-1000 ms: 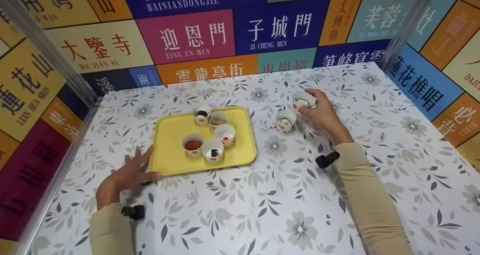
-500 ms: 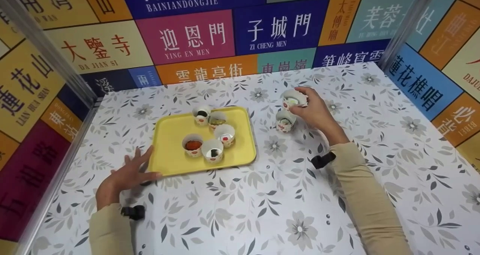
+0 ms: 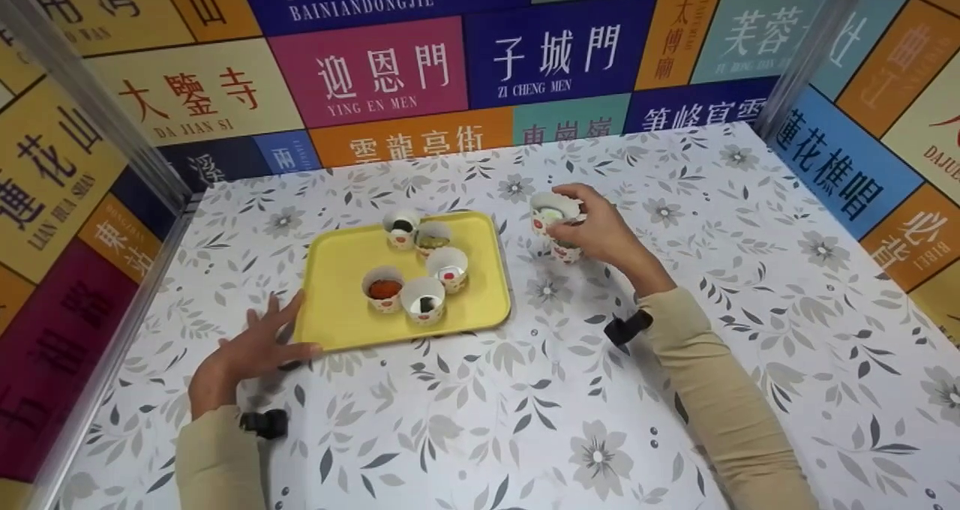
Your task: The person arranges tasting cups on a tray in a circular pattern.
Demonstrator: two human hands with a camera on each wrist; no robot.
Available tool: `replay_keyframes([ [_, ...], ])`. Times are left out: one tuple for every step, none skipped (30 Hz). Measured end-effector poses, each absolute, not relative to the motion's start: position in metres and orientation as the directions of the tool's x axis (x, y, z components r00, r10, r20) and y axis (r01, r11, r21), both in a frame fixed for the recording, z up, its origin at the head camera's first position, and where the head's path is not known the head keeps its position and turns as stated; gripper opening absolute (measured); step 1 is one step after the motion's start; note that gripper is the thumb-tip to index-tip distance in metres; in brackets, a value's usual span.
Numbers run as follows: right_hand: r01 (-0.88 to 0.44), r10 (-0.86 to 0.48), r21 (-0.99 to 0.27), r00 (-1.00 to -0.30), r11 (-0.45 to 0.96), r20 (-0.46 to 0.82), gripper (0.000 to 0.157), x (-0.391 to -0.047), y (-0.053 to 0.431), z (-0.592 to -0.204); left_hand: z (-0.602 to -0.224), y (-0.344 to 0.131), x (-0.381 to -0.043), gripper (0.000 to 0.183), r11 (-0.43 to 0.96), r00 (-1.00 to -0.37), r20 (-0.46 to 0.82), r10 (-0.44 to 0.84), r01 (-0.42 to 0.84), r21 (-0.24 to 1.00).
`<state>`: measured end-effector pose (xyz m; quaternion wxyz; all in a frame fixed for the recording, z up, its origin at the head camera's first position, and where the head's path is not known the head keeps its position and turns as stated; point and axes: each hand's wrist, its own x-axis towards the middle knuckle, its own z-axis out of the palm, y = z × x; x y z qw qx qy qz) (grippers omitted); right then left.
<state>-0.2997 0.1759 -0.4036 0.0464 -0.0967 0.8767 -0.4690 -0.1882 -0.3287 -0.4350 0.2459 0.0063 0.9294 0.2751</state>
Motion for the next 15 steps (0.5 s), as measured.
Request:
replay_keyframes([
  [-0.131,-0.220,-0.828,-0.976,0.545,0.010,0.066,-0.299,0.173,-0.405,-0.435,-0.329,-0.188,0.108,0.849,-0.879,-0.453,0.150,-0.121,0.515],
  [-0.133,-0.223,-0.824,-0.975,0.551,0.008,0.066,-0.299,0.171,-0.406,-0.435,-0.329,-0.189,0.108,0.849,-0.879,-0.454,0.149,-0.122,0.515],
  [-0.134,-0.227,-0.820,-0.974,0.557,0.005,0.065,-0.299,0.169,-0.407,-0.435,-0.329,-0.189,0.108,0.848,-0.879,-0.454,0.147,-0.124,0.515],
  [-0.136,-0.232,-0.816,-0.973,0.561,0.003,0.065,-0.298,0.166,-0.408,-0.436,-0.329,-0.189,0.108,0.847,-0.880,-0.452,0.147,-0.124,0.517],
  [-0.142,-0.239,-0.813,-0.971,0.565,0.004,0.066,-0.298,0.164,-0.409,-0.436,-0.329,-0.189,0.108,0.846,-0.880,-0.452,0.144,-0.127,0.518],
  [-0.143,-0.242,-0.808,-0.970,0.572,0.000,0.066,-0.298,0.162,-0.410,-0.436,-0.329,-0.190,0.108,0.844,-0.880,-0.454,0.141,-0.133,0.519],
  [-0.143,-0.246,-0.805,-0.969,0.575,-0.003,0.066,-0.298,0.159,-0.411,-0.436,-0.329,-0.190,0.108,0.843,-0.879,-0.457,0.135,-0.141,0.519],
  [-0.141,-0.248,-0.803,-0.969,0.579,-0.009,0.066,-0.298,0.157,-0.412,-0.436,-0.329,-0.190,0.108,0.843,-0.878,-0.461,0.129,-0.148,0.518],
  [-0.138,-0.250,-0.802,-0.968,0.581,-0.014,0.067,-0.297,0.155,-0.412,-0.436,-0.329,-0.190,0.108,0.844,-0.878,-0.461,0.128,-0.148,0.515],
  [-0.135,-0.251,-0.800,-0.968,0.585,-0.020,0.067,-0.297,0.153,-0.413,-0.436,-0.329,-0.190,0.109,0.845,-0.878,-0.461,0.129,-0.146,0.515],
  [-0.130,-0.248,-0.796,-0.968,0.591,-0.025,0.068,-0.297,0.150,-0.413,-0.436,-0.329,-0.190,0.109,0.844,-0.877,-0.462,0.129,-0.148,0.516],
  [-0.129,-0.247,-0.793,-0.969,0.596,-0.027,0.068,-0.297,0.148,-0.413,-0.436,-0.330,-0.190,0.109,0.844,-0.878,-0.461,0.131,-0.145,0.516],
  [-0.135,-0.249,-0.790,-0.968,0.598,-0.023,0.068,-0.297,0.145,-0.412,-0.436,-0.330,-0.190,0.109,0.845,-0.879,-0.459,0.131,-0.143,0.515],
  [-0.147,-0.255,-0.784,-0.967,0.603,-0.015,0.068,-0.297,0.143,-0.412,-0.436,-0.331,-0.190,0.109,0.846,-0.879,-0.457,0.132,-0.140,0.514],
  [-0.160,-0.262,-0.780,-0.965,0.605,-0.005,0.068,-0.298,0.140,-0.411,-0.436,-0.331,-0.190,0.109,0.846,-0.880,-0.456,0.132,-0.140,0.515],
])
